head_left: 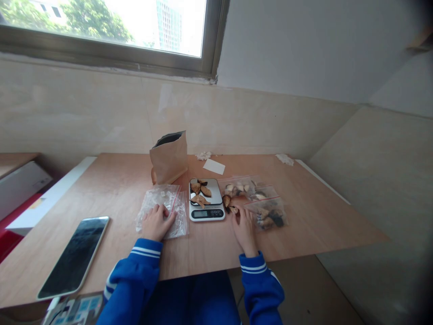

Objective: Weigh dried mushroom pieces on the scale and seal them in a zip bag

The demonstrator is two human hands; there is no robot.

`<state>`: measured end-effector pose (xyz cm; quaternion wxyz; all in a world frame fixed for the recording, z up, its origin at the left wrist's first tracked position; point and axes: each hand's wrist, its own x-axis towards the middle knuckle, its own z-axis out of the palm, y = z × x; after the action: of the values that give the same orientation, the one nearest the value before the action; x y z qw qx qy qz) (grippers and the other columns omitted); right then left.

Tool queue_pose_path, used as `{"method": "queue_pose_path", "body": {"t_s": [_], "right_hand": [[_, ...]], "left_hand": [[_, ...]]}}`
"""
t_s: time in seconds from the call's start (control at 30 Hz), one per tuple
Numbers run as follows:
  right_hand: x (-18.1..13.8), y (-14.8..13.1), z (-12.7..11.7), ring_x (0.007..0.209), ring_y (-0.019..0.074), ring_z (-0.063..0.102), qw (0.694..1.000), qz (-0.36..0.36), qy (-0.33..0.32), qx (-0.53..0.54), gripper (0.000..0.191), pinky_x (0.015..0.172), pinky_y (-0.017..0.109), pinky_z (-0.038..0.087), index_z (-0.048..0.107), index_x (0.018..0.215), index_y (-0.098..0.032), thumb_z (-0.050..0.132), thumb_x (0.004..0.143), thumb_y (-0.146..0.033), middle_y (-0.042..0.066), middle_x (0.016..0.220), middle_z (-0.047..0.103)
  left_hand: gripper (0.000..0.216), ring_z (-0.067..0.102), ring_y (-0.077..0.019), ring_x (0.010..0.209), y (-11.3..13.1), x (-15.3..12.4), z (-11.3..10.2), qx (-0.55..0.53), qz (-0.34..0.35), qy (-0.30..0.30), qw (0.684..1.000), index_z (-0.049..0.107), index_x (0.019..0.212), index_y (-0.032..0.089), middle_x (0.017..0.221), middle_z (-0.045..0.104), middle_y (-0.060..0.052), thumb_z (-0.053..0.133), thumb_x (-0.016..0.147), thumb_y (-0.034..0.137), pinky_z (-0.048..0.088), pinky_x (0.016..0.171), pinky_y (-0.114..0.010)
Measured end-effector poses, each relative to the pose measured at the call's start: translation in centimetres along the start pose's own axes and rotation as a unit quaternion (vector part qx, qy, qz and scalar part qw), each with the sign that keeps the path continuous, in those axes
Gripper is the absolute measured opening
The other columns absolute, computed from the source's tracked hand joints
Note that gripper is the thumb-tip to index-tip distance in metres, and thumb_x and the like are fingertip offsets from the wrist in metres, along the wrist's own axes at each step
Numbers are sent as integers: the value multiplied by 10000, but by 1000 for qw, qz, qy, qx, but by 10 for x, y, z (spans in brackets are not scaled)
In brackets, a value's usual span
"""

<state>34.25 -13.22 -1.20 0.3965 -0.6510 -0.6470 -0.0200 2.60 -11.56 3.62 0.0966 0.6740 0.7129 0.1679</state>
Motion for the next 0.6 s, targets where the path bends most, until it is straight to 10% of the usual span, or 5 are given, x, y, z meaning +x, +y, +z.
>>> {"method": "queue_pose_path", "body": {"t_s": [0.4,0.6], "right_hand": [[5,-8,-10,778,224,624,989,72,43,122,259,736,380,518,636,995,-178,496,925,-385,104,925,694],[57,-40,2,846,224,657,977,36,33,210,275,767,372,546,664,1003,-178,533,896,-395,119,987,703]], "left_hand": [[243,605,-229,852,-7,2,11,18,17,16,1000,535,774,207,887,615,-69,453,936,370,414,803,-342],[240,609,-232,844,-12,4,13,13,24,12,1000,557,799,209,891,628,-75,450,932,379,415,776,-343]]}}
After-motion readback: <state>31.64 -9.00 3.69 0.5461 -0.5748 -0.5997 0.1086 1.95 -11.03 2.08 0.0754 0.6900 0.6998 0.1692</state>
